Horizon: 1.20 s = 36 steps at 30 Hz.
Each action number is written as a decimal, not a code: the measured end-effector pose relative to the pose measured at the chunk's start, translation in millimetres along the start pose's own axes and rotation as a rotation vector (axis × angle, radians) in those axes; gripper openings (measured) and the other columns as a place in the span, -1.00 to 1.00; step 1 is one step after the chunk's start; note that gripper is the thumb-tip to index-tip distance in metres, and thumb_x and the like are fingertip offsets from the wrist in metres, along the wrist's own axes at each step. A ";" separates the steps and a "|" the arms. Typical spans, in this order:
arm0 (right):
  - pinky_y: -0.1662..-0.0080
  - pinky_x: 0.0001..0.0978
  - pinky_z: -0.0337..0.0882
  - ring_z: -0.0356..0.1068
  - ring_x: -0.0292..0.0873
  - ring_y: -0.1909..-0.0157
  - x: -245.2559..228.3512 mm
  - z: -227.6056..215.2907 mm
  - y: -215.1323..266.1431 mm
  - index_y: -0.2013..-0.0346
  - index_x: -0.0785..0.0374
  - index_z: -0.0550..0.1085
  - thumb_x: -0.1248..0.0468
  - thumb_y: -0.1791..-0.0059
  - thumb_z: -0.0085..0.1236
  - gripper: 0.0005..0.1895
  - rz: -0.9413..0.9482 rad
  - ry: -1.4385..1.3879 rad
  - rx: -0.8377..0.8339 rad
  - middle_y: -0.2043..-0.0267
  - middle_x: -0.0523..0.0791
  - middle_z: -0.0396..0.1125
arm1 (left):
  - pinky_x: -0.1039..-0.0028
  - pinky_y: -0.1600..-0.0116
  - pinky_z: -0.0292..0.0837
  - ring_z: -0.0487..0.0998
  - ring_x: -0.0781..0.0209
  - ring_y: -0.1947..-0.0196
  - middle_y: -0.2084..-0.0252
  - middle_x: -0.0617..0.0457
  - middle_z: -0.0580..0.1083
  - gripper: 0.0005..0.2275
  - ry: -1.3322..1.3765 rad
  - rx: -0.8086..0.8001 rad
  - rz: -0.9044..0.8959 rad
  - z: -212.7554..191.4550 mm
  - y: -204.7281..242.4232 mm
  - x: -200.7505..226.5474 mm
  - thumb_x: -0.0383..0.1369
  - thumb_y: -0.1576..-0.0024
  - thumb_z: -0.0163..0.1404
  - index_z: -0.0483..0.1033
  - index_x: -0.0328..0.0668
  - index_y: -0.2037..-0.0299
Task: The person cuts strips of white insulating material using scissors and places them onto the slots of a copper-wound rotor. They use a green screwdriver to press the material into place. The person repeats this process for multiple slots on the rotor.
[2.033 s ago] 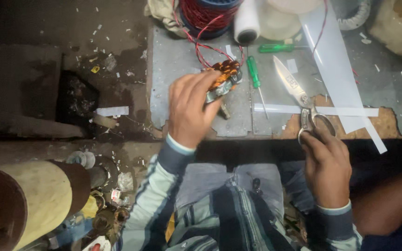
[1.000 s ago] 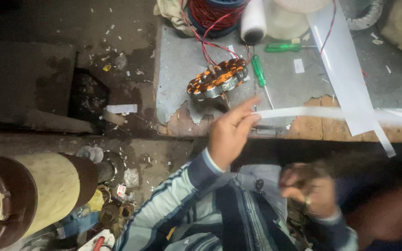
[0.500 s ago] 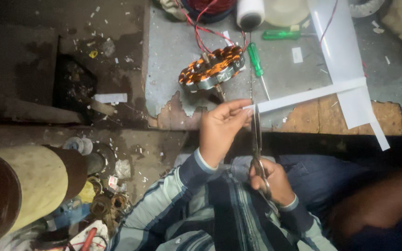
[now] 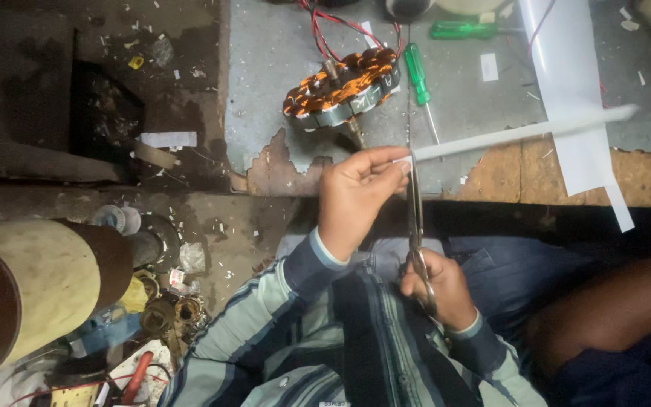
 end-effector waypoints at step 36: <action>0.21 0.10 0.43 0.45 0.25 0.29 -202.4 -12.2 -177.3 0.38 0.38 0.56 0.10 0.07 0.26 -0.67 -0.352 1.135 0.497 0.32 0.20 0.41 | 0.22 -0.14 0.36 0.54 -0.03 0.01 -0.07 -0.06 0.57 -0.70 -1.359 0.010 0.882 30.5 -9.7 156.5 -0.46 -0.17 0.17 0.54 -0.21 -0.12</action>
Point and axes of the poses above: each hand's wrist, its own y-axis away from the middle knuckle, its own z-axis out of the palm, x = y × z, the point moved 7 cm from there along -y, towards the middle knuckle
